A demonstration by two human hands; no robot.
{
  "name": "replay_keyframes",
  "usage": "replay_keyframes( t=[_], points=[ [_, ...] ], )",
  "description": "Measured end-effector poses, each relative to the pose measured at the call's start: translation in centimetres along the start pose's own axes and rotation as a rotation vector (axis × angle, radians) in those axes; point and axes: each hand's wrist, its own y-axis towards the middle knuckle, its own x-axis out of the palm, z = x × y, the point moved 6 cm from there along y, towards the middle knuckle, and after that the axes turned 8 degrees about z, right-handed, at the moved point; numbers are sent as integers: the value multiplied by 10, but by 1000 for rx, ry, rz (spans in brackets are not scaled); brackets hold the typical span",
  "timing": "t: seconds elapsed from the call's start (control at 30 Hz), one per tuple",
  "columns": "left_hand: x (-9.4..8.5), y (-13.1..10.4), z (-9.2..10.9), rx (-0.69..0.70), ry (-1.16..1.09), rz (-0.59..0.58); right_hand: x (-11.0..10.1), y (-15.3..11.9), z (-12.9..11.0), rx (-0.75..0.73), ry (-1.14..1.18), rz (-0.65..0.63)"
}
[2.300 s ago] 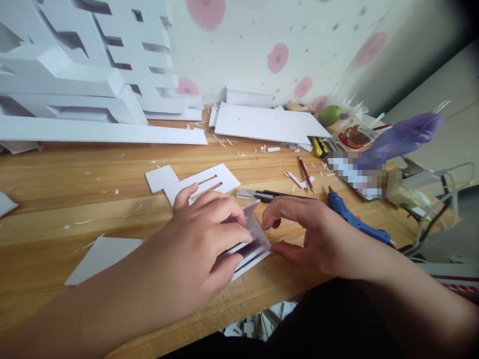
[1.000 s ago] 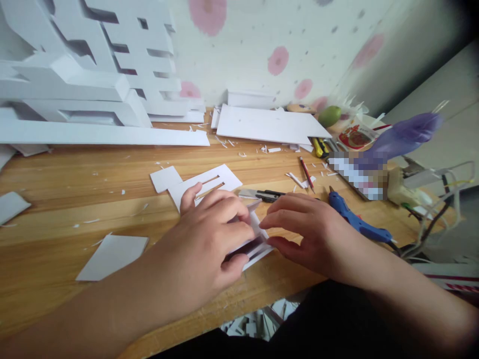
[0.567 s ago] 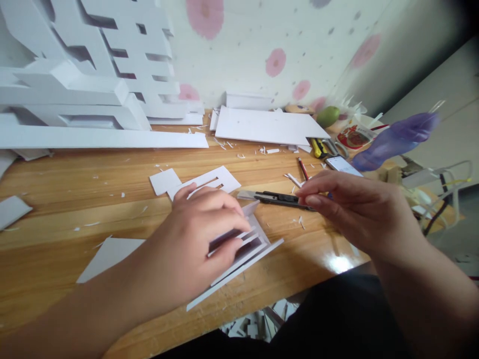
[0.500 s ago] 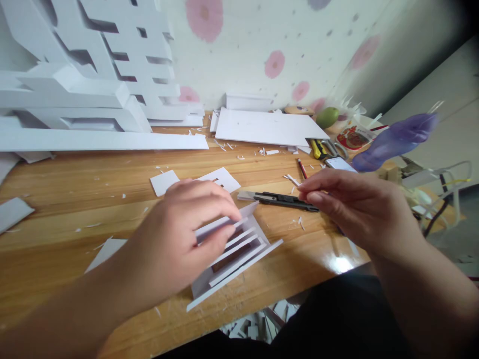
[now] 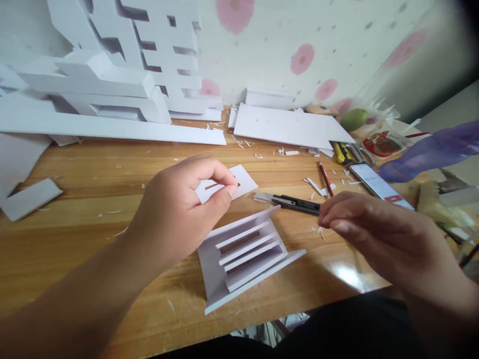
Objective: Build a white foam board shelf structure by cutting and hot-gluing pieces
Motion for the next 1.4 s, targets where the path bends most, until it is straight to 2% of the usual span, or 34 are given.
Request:
replay_keyframes(
  t=[0.1, 0.27, 0.4, 0.7, 0.97, 1.13, 1.2, 1.23, 1.33, 1.4],
  points=[
    [-1, 1, 2, 14, 41, -13, 9, -1, 2, -34, -20, -95],
    [1, 3, 3, 40, 118, -45, 26, -3, -3, -131, -51, -329],
    [6, 4, 0, 22, 155, -67, 40, -3, -5, -73, 2, -437],
    [9, 5, -5, 17, 145, -86, 47, 4, -9, -62, 38, -420],
    [8, 5, -5, 22, 138, -68, 50, 5, -17, -241, -64, -373],
    [5, 10, -10, 11, 121, -40, 48, 6, -16, -262, -93, -365],
    [2, 14, -16, 11, 145, -28, 39, 9, -15, -235, -51, -308],
    [1, 16, -20, 17, 163, -17, 32, 11, -14, -209, -28, -236],
    [2, 23, -33, 32, 306, -20, -1, 19, 1, -56, -25, 122],
    [12, 26, -45, 23, 448, -133, -22, 18, 16, 57, -83, 325]
  ],
)
